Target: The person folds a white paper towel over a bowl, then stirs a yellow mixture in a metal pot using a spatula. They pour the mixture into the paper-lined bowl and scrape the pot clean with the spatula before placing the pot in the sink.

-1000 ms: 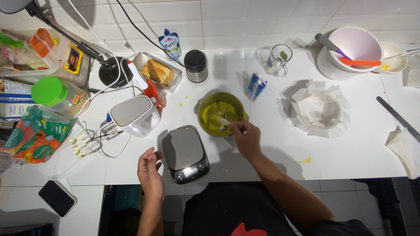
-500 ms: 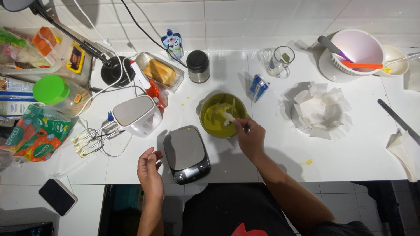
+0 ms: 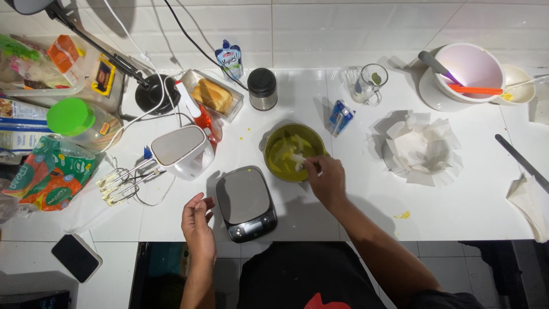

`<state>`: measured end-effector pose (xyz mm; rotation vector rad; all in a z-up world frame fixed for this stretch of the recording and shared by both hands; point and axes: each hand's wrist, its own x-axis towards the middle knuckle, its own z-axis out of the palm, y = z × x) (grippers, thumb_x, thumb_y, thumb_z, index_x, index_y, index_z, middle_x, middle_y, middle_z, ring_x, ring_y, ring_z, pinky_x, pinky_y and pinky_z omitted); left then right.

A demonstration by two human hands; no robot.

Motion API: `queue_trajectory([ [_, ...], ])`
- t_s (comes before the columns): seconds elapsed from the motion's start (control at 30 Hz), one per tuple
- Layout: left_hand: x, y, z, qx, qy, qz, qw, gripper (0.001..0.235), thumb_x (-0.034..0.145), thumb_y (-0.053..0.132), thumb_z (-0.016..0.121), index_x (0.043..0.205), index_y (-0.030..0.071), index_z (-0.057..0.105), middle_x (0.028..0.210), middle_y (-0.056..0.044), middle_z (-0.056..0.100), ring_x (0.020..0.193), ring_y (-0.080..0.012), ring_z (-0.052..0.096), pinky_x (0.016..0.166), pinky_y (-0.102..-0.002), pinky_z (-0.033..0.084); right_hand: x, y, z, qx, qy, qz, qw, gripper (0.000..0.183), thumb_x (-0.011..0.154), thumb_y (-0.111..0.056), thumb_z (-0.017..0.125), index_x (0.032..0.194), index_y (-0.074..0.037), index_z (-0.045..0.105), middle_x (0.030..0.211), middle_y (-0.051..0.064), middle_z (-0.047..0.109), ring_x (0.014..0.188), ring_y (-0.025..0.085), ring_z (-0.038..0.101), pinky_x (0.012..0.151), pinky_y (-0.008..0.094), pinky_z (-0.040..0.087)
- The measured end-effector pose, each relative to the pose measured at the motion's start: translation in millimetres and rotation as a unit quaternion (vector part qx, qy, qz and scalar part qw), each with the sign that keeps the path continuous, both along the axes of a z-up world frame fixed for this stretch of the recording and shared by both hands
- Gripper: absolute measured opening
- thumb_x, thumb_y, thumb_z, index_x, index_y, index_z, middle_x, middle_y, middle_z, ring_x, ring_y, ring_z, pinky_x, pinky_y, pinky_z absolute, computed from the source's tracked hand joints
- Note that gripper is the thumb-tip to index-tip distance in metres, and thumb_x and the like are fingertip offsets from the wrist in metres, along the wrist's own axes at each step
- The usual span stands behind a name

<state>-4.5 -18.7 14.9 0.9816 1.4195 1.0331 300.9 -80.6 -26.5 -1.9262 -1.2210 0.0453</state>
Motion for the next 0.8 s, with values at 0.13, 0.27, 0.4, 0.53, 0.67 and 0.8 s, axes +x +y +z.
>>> queue_trajectory([
  [0.13, -2, -1, 0, -0.004, -0.002, -0.005, 1.0, 0.033, 0.102, 0.028, 0.052, 0.128, 0.01, 0.062, 0.114, -0.008, 0.072, 0.11, -0.0186, 0.067, 0.096, -0.035, 0.049, 0, -3, -6, -0.021, 0.005, 0.004, 1.0, 0.015, 0.094, -0.021, 0.073, 0.089, -0.007, 0.074, 0.074, 0.004, 0.072, 0.063, 0.02, 0.064, 0.078, 0.04, 0.051],
  [0.27, 1, 3, 2, -0.004, 0.0, -0.001, 1.0, 0.035, 0.101, 0.029, 0.052, 0.128, 0.009, 0.062, 0.114, -0.009, 0.072, 0.109, -0.0187, 0.067, 0.096, -0.035, 0.051, 3, 0, -3, 0.01, -0.025, -0.002, 1.0, 0.013, 0.095, -0.018, 0.072, 0.088, -0.007, 0.073, 0.076, 0.006, 0.071, 0.064, 0.021, 0.062, 0.075, 0.039, 0.05],
  [0.4, -1, 4, -3, -0.001, -0.009, -0.007, 1.0, 0.034, 0.101, 0.028, 0.052, 0.128, 0.009, 0.062, 0.115, -0.009, 0.072, 0.11, -0.0188, 0.066, 0.095, -0.034, 0.05, 5, -1, -3, -0.014, -0.023, 0.017, 1.0, 0.012, 0.094, -0.018, 0.073, 0.09, -0.007, 0.075, 0.076, 0.006, 0.073, 0.063, 0.021, 0.063, 0.075, 0.039, 0.051],
  [0.53, -4, 2, -5, 0.003, -0.01, -0.011, 1.0, 0.034, 0.101, 0.028, 0.053, 0.128, 0.01, 0.062, 0.114, -0.009, 0.071, 0.11, -0.0192, 0.067, 0.096, -0.035, 0.05, 0, -3, 1, 0.032, -0.051, 0.019, 0.998, 0.01, 0.094, -0.015, 0.075, 0.089, -0.007, 0.073, 0.073, 0.005, 0.069, 0.063, 0.02, 0.061, 0.071, 0.039, 0.049],
  [0.67, -6, 1, -5, -0.002, -0.007, -0.008, 1.0, 0.033, 0.101, 0.028, 0.053, 0.127, 0.01, 0.063, 0.113, -0.009, 0.072, 0.11, -0.0185, 0.067, 0.096, -0.035, 0.05, -7, -3, 1, -0.016, -0.007, 0.02, 1.0, 0.014, 0.095, -0.019, 0.072, 0.089, -0.006, 0.073, 0.077, 0.006, 0.072, 0.065, 0.02, 0.063, 0.07, 0.038, 0.052],
  [0.8, -8, 1, -1, -0.003, -0.003, -0.005, 1.0, 0.034, 0.101, 0.028, 0.052, 0.128, 0.01, 0.063, 0.114, -0.009, 0.072, 0.11, -0.0187, 0.066, 0.096, -0.034, 0.05, -12, 1, 1, -0.01, 0.015, 0.015, 1.0, 0.016, 0.096, -0.021, 0.071, 0.09, -0.007, 0.072, 0.079, 0.008, 0.069, 0.07, 0.023, 0.061, 0.068, 0.04, 0.049],
])
